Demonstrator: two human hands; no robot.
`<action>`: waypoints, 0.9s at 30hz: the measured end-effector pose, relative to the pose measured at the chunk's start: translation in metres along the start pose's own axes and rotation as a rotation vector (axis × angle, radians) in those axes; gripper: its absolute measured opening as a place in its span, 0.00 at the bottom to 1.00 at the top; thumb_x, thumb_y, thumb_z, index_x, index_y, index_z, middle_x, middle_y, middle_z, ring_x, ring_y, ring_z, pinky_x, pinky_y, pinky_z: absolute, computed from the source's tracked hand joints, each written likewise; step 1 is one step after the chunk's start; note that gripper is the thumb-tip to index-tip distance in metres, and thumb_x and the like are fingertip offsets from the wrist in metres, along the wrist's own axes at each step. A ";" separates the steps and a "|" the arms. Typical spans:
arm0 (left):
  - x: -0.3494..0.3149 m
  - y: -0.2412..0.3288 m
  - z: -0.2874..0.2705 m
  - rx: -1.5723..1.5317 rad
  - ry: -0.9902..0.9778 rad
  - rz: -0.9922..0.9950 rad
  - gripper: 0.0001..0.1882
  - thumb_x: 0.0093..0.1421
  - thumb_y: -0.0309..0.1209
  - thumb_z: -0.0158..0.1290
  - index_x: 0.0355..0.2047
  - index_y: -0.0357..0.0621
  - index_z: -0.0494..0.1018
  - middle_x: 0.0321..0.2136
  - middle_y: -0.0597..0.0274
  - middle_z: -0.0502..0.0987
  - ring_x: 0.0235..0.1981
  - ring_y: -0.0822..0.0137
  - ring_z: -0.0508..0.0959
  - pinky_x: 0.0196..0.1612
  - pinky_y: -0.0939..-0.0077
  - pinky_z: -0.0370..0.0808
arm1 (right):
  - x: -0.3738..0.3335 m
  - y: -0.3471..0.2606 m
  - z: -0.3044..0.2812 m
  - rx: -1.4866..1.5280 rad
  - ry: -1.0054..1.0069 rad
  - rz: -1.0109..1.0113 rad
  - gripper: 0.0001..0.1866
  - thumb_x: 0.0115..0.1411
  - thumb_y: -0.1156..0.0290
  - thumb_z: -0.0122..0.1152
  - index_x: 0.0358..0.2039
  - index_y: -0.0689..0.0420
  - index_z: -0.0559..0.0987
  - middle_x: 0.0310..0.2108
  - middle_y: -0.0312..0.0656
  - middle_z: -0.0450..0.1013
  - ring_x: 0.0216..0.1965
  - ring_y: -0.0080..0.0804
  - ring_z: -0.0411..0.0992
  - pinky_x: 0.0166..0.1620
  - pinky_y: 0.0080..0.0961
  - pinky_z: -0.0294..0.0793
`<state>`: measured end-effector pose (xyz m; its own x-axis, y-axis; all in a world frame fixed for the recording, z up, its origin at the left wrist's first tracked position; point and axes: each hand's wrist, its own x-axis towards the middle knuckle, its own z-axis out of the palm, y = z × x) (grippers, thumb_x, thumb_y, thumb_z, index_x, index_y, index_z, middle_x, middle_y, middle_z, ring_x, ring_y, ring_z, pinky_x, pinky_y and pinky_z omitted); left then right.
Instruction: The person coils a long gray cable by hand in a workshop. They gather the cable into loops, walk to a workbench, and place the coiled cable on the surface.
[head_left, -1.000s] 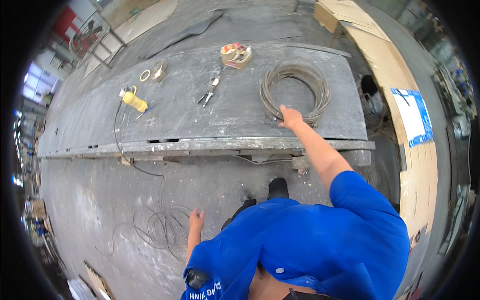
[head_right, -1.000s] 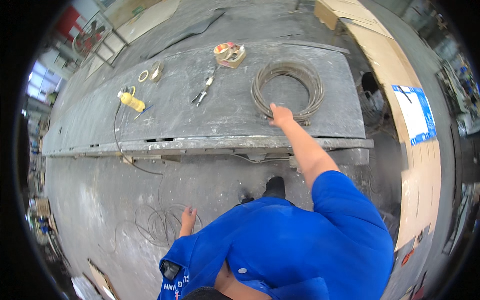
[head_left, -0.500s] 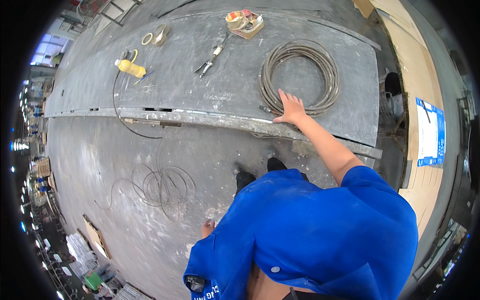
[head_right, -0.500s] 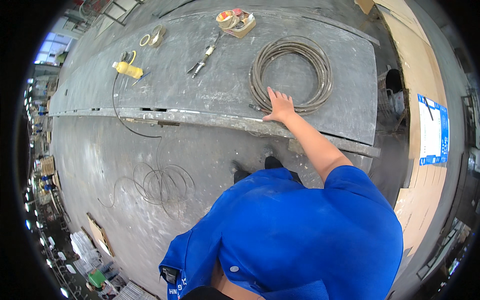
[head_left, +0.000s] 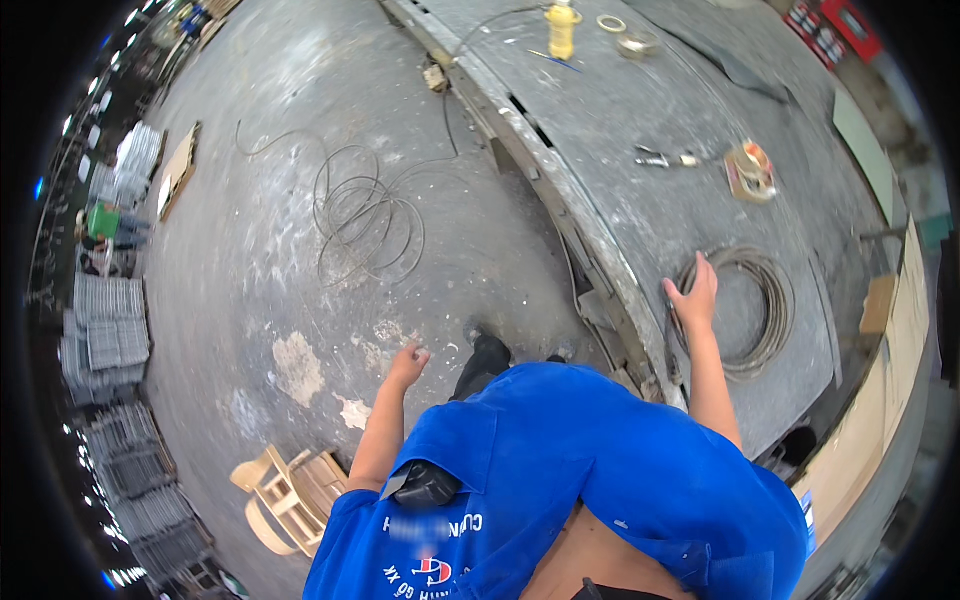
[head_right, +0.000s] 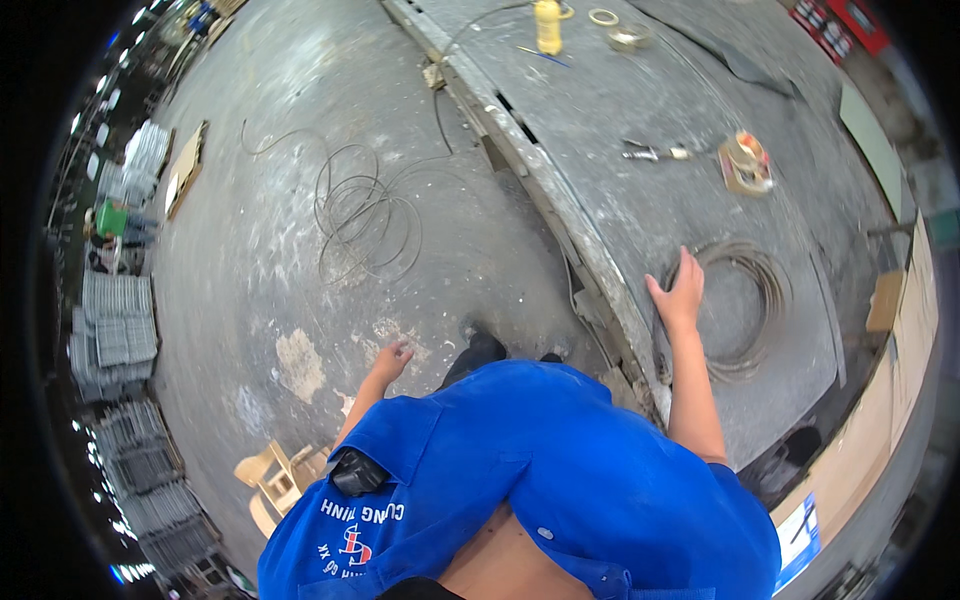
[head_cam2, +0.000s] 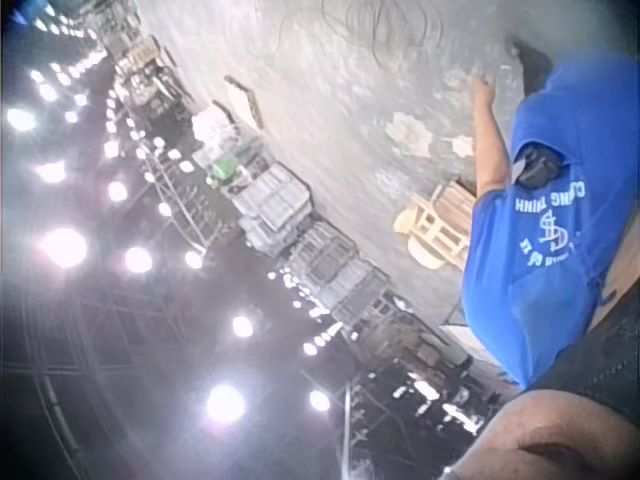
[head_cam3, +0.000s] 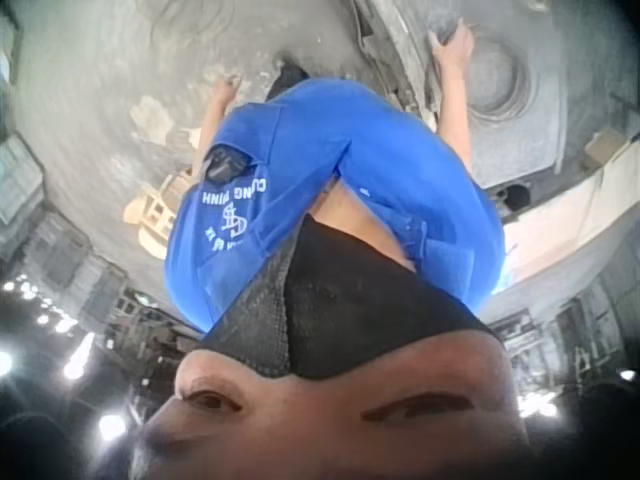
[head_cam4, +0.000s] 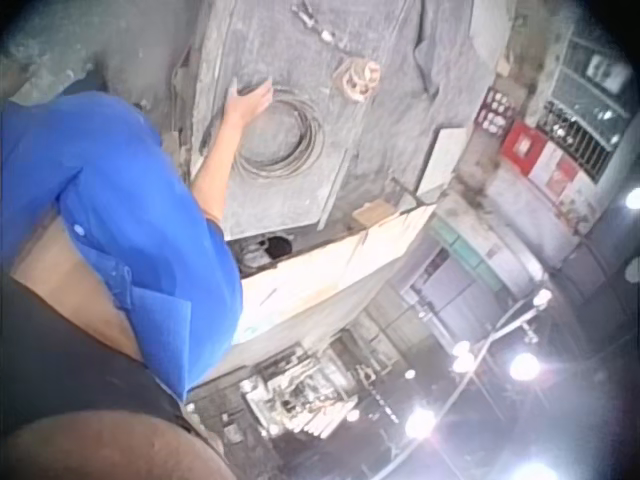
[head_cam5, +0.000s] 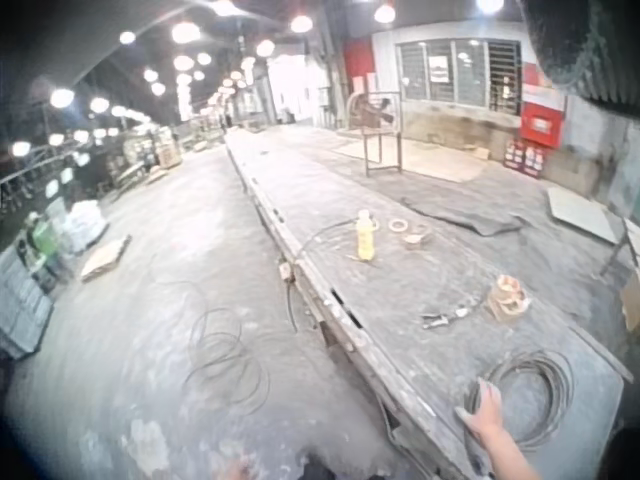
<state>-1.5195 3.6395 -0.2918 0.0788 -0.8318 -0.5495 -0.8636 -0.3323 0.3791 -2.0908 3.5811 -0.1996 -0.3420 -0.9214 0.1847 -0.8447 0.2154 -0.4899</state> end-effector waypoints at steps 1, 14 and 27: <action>-0.005 -0.016 0.005 -0.005 0.004 -0.008 0.24 0.52 0.44 0.52 0.45 0.43 0.70 0.37 0.46 0.74 0.41 0.52 0.74 0.43 0.65 0.69 | 0.008 -0.014 0.011 0.007 -0.035 -0.082 0.40 0.41 0.62 0.67 0.54 0.58 0.60 0.51 0.53 0.60 0.53 0.49 0.56 0.55 0.38 0.55; -0.039 -0.275 0.101 -0.241 -0.003 -0.532 0.27 0.50 0.47 0.52 0.44 0.40 0.71 0.43 0.45 0.72 0.47 0.50 0.70 0.50 0.64 0.66 | 0.036 -0.266 0.163 0.165 -0.624 -0.590 0.28 0.44 0.62 0.64 0.45 0.60 0.70 0.46 0.50 0.65 0.51 0.45 0.60 0.54 0.35 0.59; 0.103 -0.235 -0.065 -0.587 0.166 -0.462 0.22 0.53 0.39 0.52 0.42 0.33 0.70 0.26 0.52 0.76 0.21 0.67 0.77 0.27 0.74 0.73 | 0.213 -0.357 0.269 0.733 -0.621 0.083 0.15 0.56 0.61 0.53 0.34 0.62 0.76 0.30 0.38 0.74 0.32 0.27 0.71 0.37 0.24 0.69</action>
<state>-1.2764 3.6030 -0.3891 0.4814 -0.5915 -0.6468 -0.3224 -0.8057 0.4968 -1.7515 3.2205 -0.2141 0.0675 -0.9645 -0.2552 -0.2891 0.2259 -0.9303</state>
